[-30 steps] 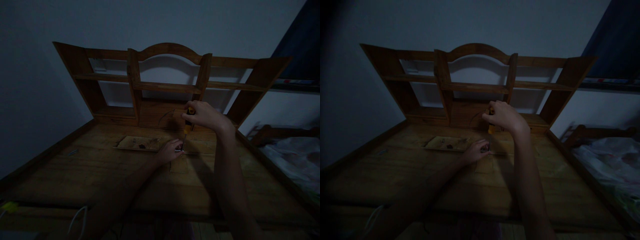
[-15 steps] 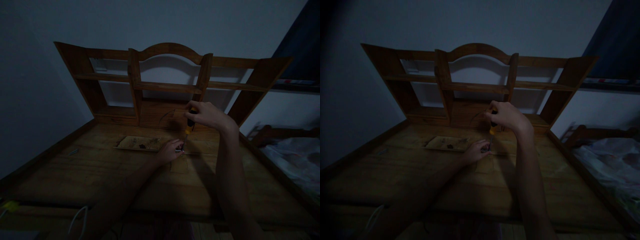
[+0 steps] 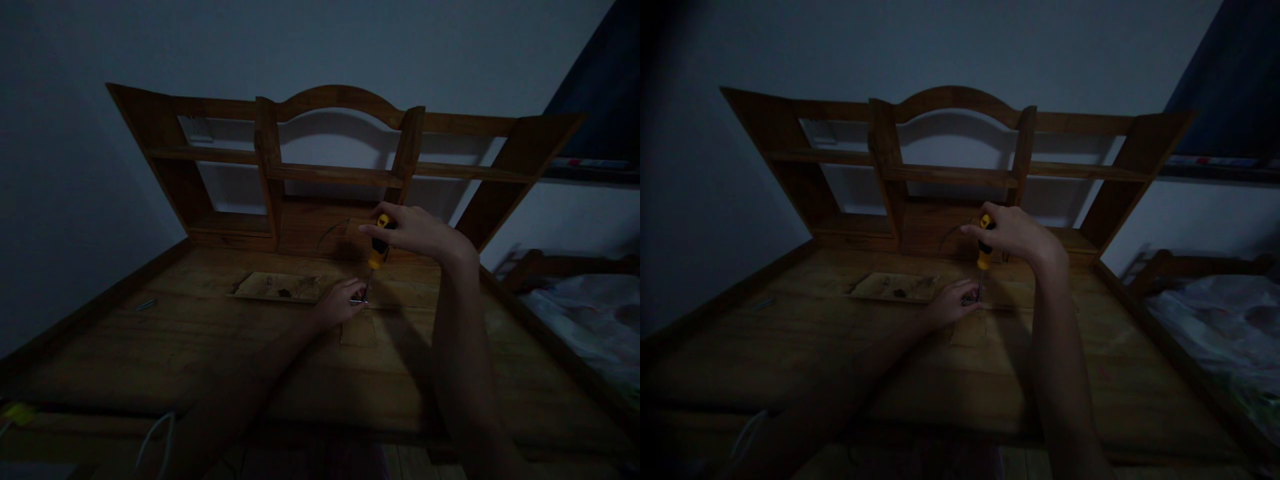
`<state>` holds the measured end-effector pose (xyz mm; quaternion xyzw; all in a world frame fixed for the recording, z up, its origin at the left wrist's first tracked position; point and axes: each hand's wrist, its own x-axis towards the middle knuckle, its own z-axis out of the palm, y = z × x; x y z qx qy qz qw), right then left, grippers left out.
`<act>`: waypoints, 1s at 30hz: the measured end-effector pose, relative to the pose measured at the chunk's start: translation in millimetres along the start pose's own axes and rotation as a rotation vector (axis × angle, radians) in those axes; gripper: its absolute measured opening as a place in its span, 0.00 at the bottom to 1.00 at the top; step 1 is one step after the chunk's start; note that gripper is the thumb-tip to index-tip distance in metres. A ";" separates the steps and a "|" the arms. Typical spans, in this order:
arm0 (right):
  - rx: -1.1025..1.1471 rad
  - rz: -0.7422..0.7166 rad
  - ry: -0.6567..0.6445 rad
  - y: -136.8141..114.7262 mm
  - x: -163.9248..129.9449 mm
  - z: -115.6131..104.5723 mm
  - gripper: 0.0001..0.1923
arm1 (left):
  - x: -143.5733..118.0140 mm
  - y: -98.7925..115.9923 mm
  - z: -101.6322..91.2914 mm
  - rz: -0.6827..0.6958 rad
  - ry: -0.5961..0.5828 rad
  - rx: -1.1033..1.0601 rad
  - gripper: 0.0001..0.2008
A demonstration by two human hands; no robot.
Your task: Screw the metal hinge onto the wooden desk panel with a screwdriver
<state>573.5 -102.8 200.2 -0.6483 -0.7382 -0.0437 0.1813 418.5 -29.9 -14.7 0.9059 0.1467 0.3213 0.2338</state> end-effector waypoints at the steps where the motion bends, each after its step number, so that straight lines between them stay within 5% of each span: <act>1: 0.023 -0.026 0.002 0.2 -0.8 -1.8 0.23 | -0.1 -0.3 0.2 0.006 0.002 -0.005 0.14; 9: 0.043 -0.119 -0.001 -3.6 -0.5 -2.2 0.12 | -0.2 0.1 -0.5 0.005 0.003 -0.002 0.13; 14: -0.069 -0.023 0.081 -1.9 2.3 4.0 0.17 | -0.2 0.5 -0.2 -0.023 0.002 0.019 0.12; 21: 0.059 -0.139 -0.016 -2.6 -4.5 -7.0 0.12 | -0.2 0.2 1.0 0.000 0.013 0.012 0.13; 30: -0.113 -0.048 0.097 -2.8 1.2 4.9 0.16 | -0.3 3.0 -1.2 -0.026 0.007 0.075 0.08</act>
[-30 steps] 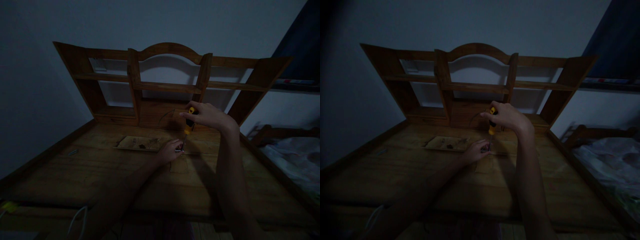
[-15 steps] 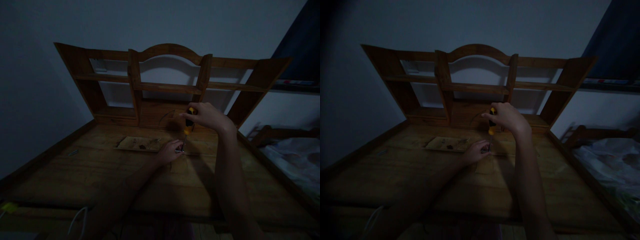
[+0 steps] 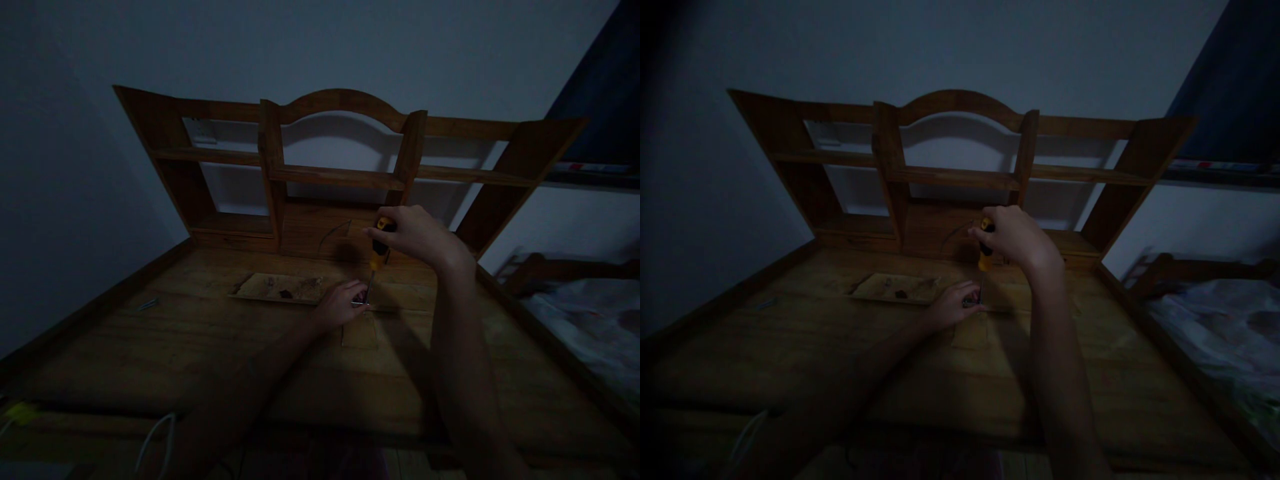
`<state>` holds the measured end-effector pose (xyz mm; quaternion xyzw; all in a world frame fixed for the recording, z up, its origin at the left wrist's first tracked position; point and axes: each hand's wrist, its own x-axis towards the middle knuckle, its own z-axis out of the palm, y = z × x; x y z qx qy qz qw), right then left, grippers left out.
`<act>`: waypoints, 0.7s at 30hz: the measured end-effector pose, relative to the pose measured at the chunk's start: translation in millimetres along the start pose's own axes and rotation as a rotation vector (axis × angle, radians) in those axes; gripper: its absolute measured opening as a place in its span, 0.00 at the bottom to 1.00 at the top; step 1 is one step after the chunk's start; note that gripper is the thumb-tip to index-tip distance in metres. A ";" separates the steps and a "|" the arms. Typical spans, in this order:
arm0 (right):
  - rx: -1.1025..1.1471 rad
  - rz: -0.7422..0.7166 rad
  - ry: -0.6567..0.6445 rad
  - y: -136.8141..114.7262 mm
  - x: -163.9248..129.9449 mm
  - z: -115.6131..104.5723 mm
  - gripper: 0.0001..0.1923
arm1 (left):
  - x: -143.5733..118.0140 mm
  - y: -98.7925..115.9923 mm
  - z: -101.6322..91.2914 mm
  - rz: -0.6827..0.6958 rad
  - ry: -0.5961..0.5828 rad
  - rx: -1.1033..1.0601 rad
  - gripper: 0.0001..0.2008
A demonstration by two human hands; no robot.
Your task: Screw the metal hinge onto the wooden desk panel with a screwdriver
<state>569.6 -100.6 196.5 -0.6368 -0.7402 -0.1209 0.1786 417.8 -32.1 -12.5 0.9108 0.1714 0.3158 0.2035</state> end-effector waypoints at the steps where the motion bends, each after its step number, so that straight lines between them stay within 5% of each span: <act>1: 0.021 -0.016 -0.022 0.6 -1.1 -1.7 0.15 | -0.2 -0.6 0.3 0.006 0.000 -0.002 0.09; 6: 0.129 -0.085 -0.107 -0.4 -7.6 -14.3 0.12 | -0.5 -3.1 1.9 0.022 -0.005 -0.036 0.12; 13: -0.005 0.045 -0.049 -2.4 -0.5 -1.8 0.16 | 0.0 -0.5 -0.6 0.014 -0.011 -0.025 0.09; 21: 0.086 -0.037 -0.083 -4.6 -8.4 -13.2 0.13 | 0.3 -1.8 0.7 0.033 -0.005 -0.058 0.12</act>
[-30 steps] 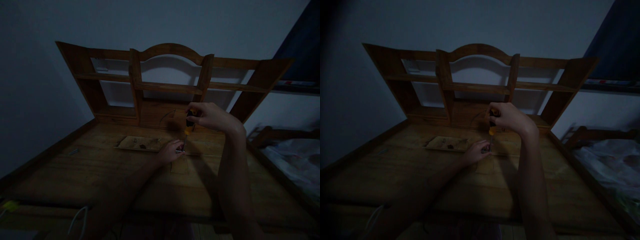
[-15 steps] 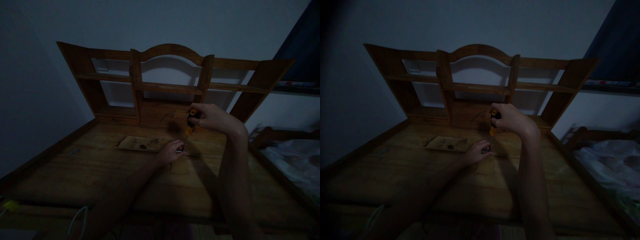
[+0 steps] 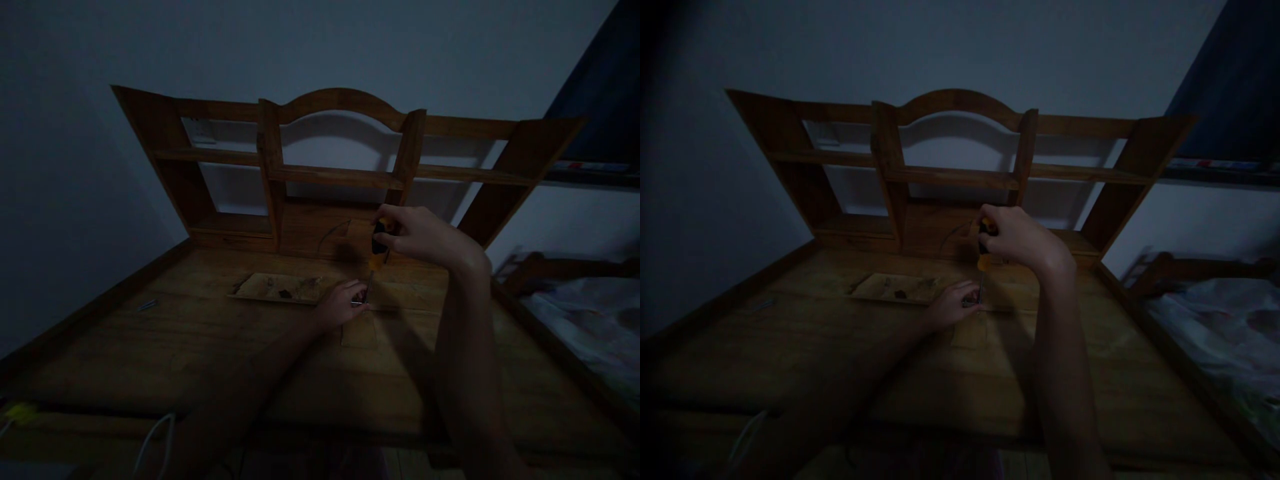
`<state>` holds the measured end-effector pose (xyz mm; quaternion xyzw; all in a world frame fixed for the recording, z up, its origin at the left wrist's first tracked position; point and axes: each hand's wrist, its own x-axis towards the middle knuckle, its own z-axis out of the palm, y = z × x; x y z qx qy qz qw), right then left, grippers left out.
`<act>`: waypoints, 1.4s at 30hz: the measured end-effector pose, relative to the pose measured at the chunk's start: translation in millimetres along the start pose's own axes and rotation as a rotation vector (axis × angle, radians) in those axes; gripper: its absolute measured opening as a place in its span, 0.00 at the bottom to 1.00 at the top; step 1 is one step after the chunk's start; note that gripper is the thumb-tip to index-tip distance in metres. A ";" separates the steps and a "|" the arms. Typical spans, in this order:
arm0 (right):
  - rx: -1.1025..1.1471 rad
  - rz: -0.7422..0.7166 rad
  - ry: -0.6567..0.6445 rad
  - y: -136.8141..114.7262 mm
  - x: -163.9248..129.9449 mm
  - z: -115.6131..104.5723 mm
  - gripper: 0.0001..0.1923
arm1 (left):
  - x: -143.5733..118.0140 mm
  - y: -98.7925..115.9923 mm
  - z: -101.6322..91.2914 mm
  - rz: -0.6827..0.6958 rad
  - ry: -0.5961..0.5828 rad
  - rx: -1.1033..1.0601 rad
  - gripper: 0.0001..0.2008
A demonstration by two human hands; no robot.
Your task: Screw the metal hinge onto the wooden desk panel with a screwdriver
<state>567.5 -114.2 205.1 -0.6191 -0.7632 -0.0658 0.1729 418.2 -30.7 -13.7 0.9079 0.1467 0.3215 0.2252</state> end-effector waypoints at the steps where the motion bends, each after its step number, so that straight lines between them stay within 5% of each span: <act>1: -0.016 0.018 0.007 -0.5 0.6 0.7 0.13 | 0.1 0.4 -0.2 -0.005 0.001 0.007 0.11; 6: -0.093 0.121 0.031 1.6 5.2 6.8 0.17 | 0.6 2.6 -1.8 0.001 0.003 0.027 0.08; 12: 0.002 0.037 -0.005 2.4 -1.0 -3.3 0.13 | 0.3 1.8 -1.1 -0.004 0.005 0.023 0.10; 19: -0.121 0.099 0.060 5.3 4.6 6.8 0.19 | 0.4 2.4 -1.8 -0.029 -0.004 0.029 0.10; 25: -0.050 -0.024 0.035 6.1 3.5 5.2 0.16 | 0.4 1.4 -1.3 -0.012 0.006 0.032 0.10; 33: -0.129 0.087 0.066 1.6 6.1 8.8 0.19 | 0.4 -0.3 0.8 -0.022 0.005 0.042 0.09; 42: -0.012 0.014 0.024 4.7 2.6 2.9 0.16 | 0.5 -1.2 1.0 -0.003 0.004 0.025 0.10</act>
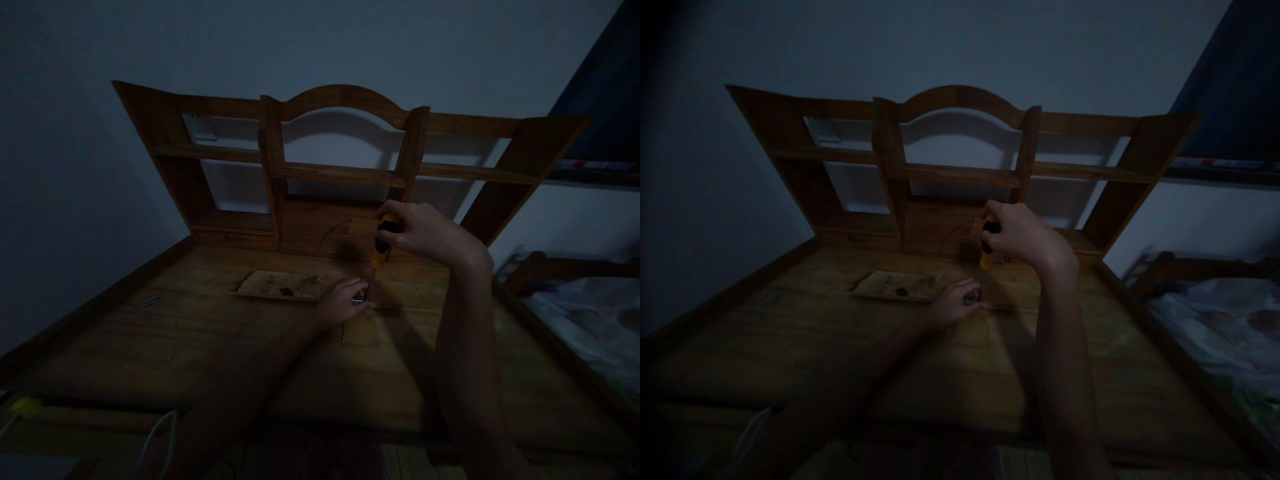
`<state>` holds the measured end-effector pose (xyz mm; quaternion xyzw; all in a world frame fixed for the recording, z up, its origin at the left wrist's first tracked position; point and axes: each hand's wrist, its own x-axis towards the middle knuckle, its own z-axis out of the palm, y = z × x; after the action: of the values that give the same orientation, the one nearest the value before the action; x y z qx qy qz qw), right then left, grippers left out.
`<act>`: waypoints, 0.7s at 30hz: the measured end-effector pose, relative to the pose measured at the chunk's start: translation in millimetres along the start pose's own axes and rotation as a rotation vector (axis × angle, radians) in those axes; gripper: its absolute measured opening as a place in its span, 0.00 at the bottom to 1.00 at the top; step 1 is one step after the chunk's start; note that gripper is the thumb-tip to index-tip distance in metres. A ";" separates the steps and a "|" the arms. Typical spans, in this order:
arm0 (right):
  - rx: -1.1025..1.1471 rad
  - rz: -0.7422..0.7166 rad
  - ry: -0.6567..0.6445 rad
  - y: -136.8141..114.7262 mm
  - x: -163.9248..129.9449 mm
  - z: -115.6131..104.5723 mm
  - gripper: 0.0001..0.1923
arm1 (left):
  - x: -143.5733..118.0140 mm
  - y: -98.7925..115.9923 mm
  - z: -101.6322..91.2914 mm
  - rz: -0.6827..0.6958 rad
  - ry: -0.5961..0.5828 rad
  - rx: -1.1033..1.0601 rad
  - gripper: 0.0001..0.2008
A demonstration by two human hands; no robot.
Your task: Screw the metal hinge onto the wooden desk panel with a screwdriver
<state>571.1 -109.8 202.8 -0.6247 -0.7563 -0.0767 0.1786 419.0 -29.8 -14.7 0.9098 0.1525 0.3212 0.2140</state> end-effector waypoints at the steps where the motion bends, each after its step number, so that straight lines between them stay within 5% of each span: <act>1: -0.018 0.012 0.011 -0.6 0.3 0.6 0.16 | 0.0 0.4 -0.1 -0.005 0.000 0.005 0.10; 21: -0.117 0.073 0.032 2.2 4.4 7.0 0.19 | -0.2 1.8 -1.3 -0.015 -0.006 0.013 0.10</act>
<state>571.3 -102.9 197.7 -0.6601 -0.7241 -0.1245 0.1566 418.3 -31.1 -13.1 0.9108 0.1609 0.3160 0.2112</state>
